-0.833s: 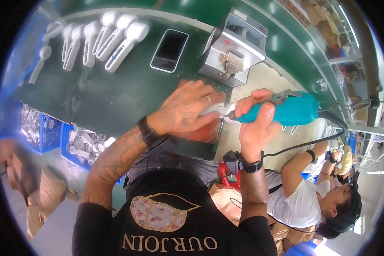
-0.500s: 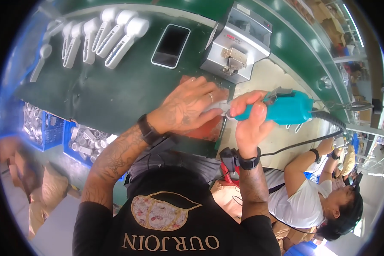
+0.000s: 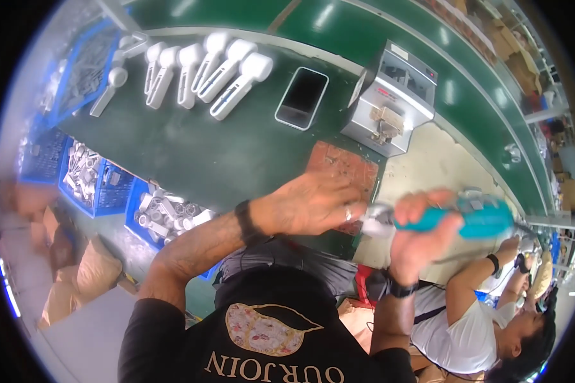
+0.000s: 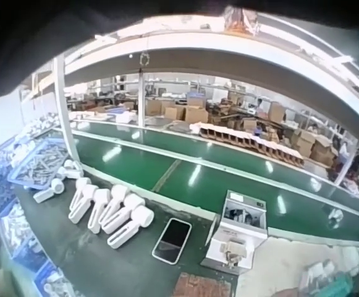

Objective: The person picks up a white handheld fan, places it on a red block, and uses a teal power tool to drive a screw into the casing. They set the finished fan aside, reach into a blue bin to organize other fans, and then repeat the process with another fan.

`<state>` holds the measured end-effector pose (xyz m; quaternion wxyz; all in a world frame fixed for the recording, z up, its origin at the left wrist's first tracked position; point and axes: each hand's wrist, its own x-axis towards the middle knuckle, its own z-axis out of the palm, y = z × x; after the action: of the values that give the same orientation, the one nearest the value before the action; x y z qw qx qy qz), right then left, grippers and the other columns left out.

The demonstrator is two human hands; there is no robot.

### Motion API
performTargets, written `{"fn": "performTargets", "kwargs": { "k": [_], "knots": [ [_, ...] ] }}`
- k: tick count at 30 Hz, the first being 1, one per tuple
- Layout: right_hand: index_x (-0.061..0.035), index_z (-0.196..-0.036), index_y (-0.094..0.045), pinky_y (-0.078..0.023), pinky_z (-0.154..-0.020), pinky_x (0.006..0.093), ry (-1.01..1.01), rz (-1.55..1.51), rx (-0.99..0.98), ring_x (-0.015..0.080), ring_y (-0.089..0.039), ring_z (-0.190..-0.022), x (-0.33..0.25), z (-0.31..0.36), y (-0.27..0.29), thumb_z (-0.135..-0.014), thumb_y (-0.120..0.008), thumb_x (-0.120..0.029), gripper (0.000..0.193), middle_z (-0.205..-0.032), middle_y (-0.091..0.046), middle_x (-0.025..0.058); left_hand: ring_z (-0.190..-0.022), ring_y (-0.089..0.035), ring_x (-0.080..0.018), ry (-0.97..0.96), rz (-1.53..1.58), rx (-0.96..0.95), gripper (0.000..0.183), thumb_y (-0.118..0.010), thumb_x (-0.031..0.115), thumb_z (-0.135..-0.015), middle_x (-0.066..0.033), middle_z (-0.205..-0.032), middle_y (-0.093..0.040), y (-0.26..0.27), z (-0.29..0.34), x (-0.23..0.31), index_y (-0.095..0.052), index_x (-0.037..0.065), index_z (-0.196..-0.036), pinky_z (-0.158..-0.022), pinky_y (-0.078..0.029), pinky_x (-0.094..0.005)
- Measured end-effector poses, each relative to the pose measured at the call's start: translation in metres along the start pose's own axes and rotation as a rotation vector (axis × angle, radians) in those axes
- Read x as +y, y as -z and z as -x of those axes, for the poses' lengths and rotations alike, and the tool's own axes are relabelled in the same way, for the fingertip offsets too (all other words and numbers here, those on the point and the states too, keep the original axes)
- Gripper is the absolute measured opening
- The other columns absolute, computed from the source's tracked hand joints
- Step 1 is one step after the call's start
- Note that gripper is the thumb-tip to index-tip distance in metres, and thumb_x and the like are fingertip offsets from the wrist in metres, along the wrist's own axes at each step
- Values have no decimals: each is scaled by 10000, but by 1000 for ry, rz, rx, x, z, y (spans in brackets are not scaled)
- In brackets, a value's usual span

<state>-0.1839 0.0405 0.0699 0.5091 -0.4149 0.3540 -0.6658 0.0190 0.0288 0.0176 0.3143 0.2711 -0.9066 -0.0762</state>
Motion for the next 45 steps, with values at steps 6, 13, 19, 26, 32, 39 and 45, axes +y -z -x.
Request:
{"fn": "performTargets", "kwargs": {
  "k": [6, 13, 19, 26, 32, 39, 45],
  "knots": [
    [-77, -1029, -535, -320, -495, 285, 160, 24, 33, 127, -392, -531, -27, 29, 14, -943, -538, -699, 628, -643, -447, 3, -952, -682, -314, 508, -166, 375, 297, -753, 130, -851, -96, -1046, -706, 50, 42, -40, -682, 100, -1138, -802, -571, -402],
    [-15, -1060, -543, -443, -536, 303, 86, 289, 61, 173, -544, -582, -20, 48, 45, -907, -625, -677, 685, -679, -545, 53, -1107, -593, -389, 514, -578, 278, 399, -676, 61, -893, -160, -1228, -611, 61, 52, -107, -592, 72, -1283, -939, -494, -465],
    [41, -1100, -568, -478, -579, 302, -93, 262, 17, 193, -609, -658, -37, 63, 58, -827, -746, -649, 763, -727, -607, 95, -1052, -633, -357, 359, 128, 289, 285, -712, 86, -893, -166, -1132, -654, 13, -80, -33, -636, 35, -1163, -916, -513, -429],
    [46, -1097, -565, -463, -566, 298, -56, 280, 123, 182, -592, -639, -63, 80, 86, -810, -760, -657, 784, -713, -600, 80, -1021, -636, -305, 174, 414, 74, 496, -737, 386, -896, -151, -1125, -640, -184, -227, 19, -588, 13, -1187, -884, -524, -410],
    [48, -1102, -572, -449, -550, 290, -25, 296, 171, 175, -582, -618, -60, 85, 100, -824, -762, -635, 762, -697, -588, 73, -1107, -621, -337, 450, 311, -75, 566, -731, 419, -861, -164, -1148, -639, -233, -259, 43, -585, 13, -1226, -955, -506, -414],
    [23, -1094, -599, -419, -600, 271, 178, 549, 215, 150, -583, -647, -36, 46, 137, -941, -679, -532, 582, -731, -618, 57, -908, -717, -317, 412, 678, 11, 290, -709, 267, -864, -167, -957, -740, -173, -201, 23, -716, 32, -1035, -845, -565, -373],
    [30, -1103, -587, -512, -712, 326, 133, 518, 71, 211, -657, -768, -19, 13, 125, -973, -641, -480, 530, -814, -633, 90, -924, -719, -298, 522, 653, -55, 273, -778, 181, -845, -138, -963, -740, -53, -118, 34, -724, 42, -1074, -840, -560, -379]
  ]
}}
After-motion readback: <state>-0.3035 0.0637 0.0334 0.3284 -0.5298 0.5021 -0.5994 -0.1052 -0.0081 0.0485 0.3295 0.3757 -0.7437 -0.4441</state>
